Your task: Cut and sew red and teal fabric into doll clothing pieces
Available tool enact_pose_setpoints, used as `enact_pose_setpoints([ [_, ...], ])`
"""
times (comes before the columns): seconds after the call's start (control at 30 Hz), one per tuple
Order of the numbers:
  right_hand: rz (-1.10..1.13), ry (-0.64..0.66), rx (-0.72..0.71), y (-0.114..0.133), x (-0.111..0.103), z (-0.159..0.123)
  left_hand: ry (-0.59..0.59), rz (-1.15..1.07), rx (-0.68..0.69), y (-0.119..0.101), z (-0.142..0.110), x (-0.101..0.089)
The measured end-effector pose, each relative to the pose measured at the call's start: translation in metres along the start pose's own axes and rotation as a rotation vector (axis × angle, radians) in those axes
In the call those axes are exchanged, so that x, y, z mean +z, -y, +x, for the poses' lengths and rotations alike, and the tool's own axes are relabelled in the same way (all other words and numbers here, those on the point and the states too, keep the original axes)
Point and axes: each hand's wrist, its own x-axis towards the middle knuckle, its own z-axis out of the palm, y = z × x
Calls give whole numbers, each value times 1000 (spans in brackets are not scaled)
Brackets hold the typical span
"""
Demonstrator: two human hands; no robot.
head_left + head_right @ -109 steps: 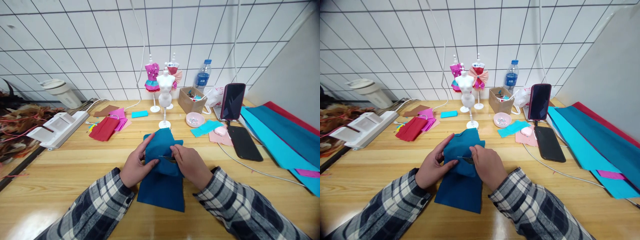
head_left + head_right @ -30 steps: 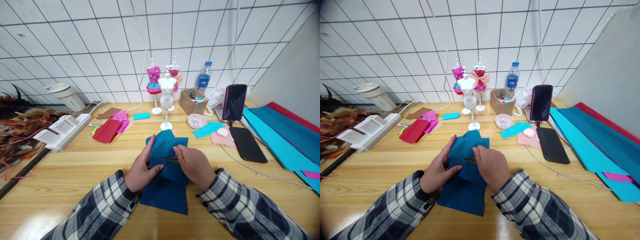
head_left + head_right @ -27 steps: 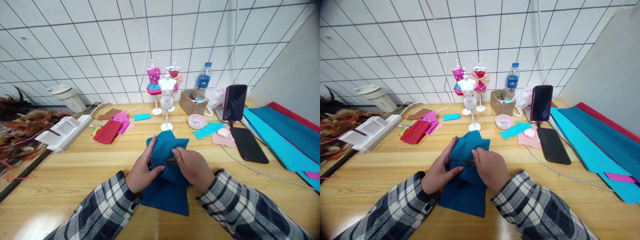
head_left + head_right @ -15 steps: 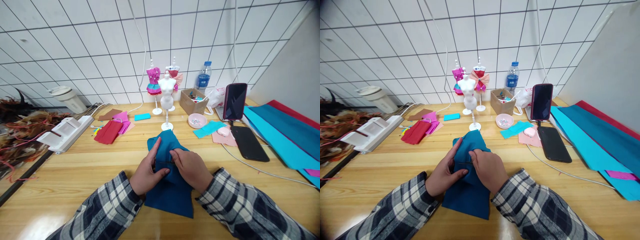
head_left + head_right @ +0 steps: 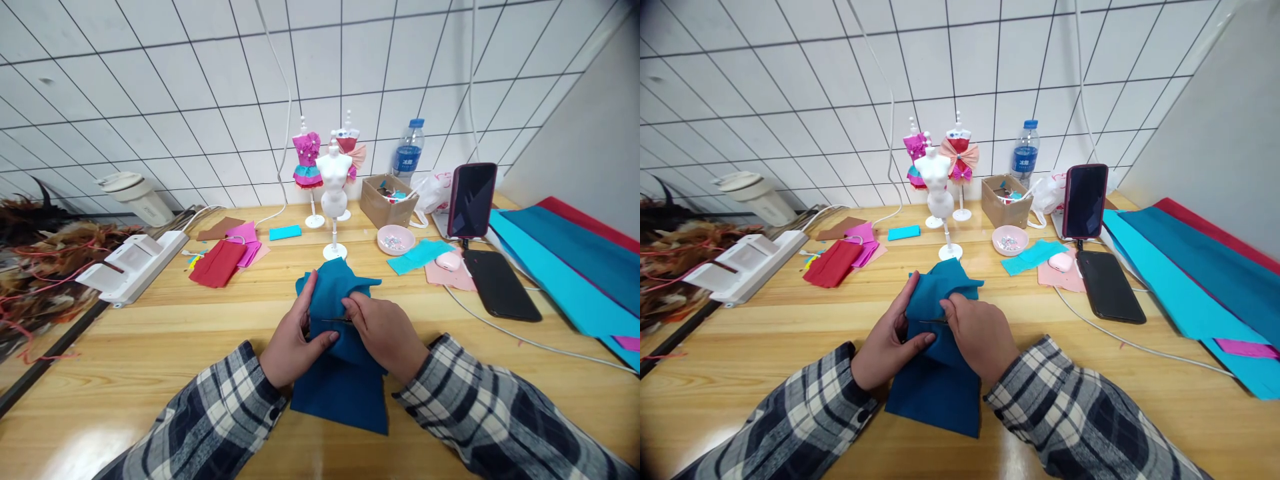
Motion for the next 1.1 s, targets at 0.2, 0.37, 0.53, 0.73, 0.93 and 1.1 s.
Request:
enact_pose_setpoints([
  [0.2,-67,-9,4,0,0,0,2,1,8,-1,0,1],
  [0.37,-84,-15,0,0,-1,0,6,15,4,-1,0,0],
  [0.53,-79,-1,-5,0,0,0,15,11,14,0,-1,0],
  [0.73,-94,9,-2,2,-1,0,2,87,26,1,-1,2],
  [0.93,-73,18,-14,5,-1,-2,6,173,53,2,-2,1],
  [1.1,-55,6,-19,6,0,-2,0,194,52,2,-2,2],
])
